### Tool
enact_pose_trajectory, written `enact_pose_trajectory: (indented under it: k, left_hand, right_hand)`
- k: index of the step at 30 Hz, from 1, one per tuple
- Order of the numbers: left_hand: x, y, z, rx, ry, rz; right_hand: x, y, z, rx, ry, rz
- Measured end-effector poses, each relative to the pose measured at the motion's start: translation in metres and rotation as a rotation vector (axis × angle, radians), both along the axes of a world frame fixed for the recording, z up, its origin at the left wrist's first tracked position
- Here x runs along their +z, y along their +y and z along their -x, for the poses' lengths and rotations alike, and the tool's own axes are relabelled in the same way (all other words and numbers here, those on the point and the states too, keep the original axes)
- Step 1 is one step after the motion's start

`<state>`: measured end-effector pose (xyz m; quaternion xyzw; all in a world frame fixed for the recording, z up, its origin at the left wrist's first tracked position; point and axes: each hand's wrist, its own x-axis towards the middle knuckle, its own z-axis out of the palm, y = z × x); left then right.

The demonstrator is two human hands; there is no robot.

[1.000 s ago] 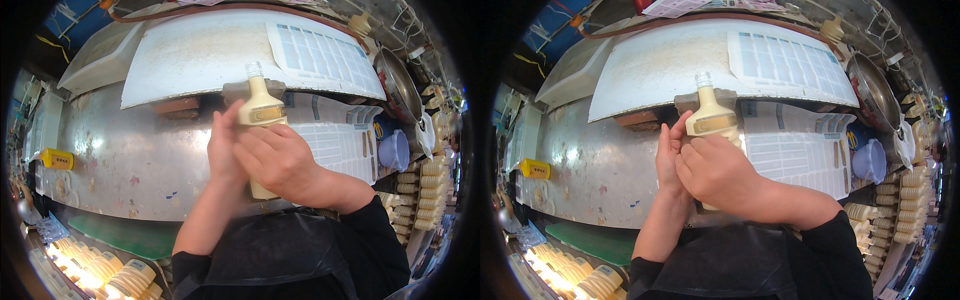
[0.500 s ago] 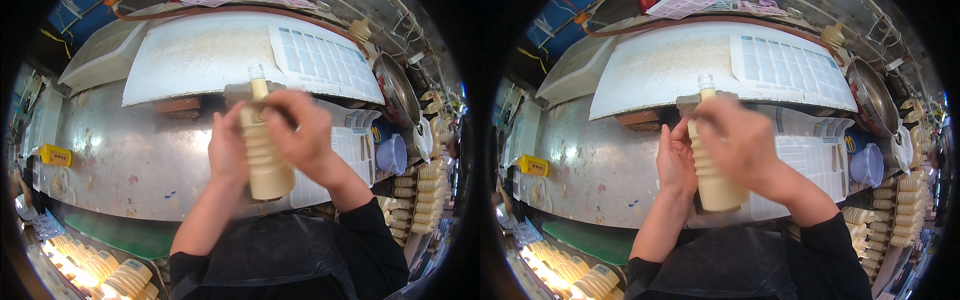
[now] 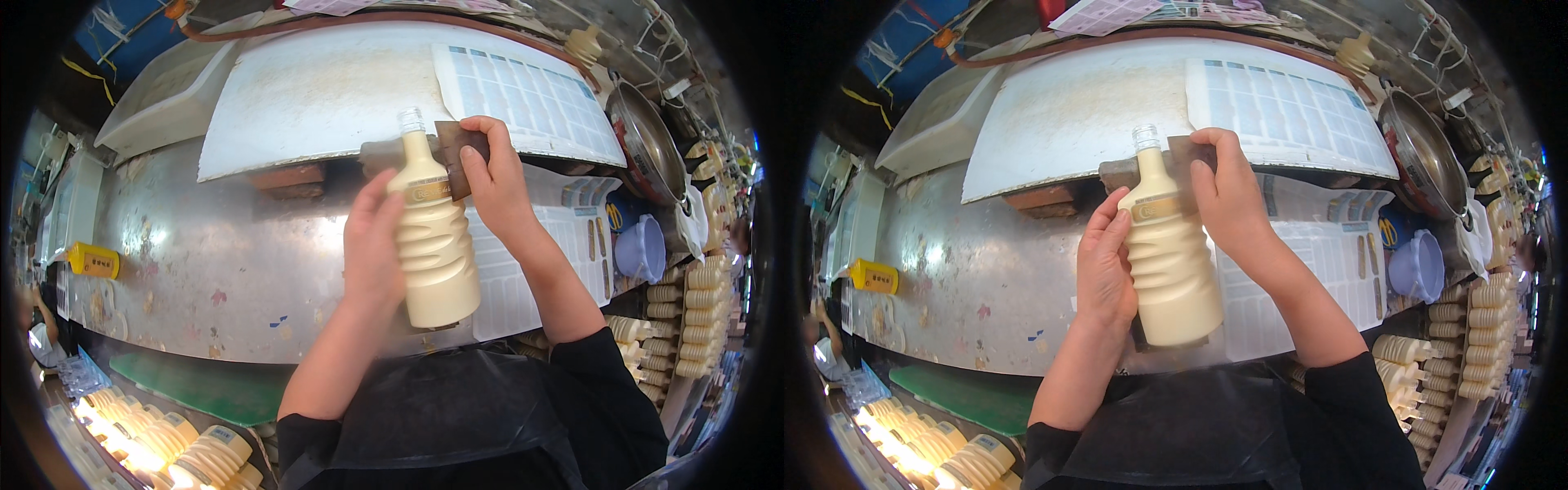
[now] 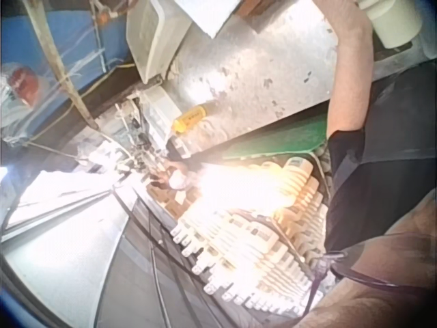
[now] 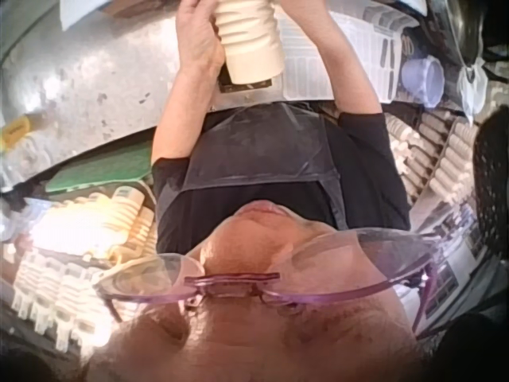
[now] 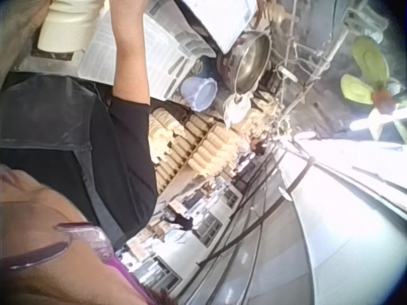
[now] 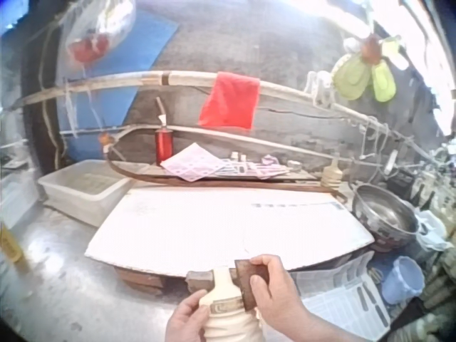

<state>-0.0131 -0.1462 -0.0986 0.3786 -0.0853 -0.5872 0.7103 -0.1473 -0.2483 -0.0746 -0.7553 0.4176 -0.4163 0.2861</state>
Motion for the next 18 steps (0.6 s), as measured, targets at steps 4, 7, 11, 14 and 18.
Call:
enact_pose_trajectory:
  k: [4,7,11,14,18]
  left_hand:
    - [0.018,0.003,0.003,-0.003,0.018,-0.022]
    - [0.014,0.002,0.007,0.035,0.033,0.018]
    - [0.012,0.001,0.005,0.048,0.0,0.014]
    - [0.012,0.001,0.003,0.035,0.028,0.018]
    - [0.016,0.0,0.007,0.039,0.019,0.021]
  right_hand:
    - [0.015,0.006,-0.014,0.031,0.001,0.018]
    - [0.024,0.018,-0.04,0.095,0.04,0.04]
    - [0.032,0.026,-0.042,0.143,0.145,0.124]
    - [0.031,0.018,-0.033,0.018,0.185,0.099]
    - [0.027,0.023,-0.042,0.109,0.132,0.197]
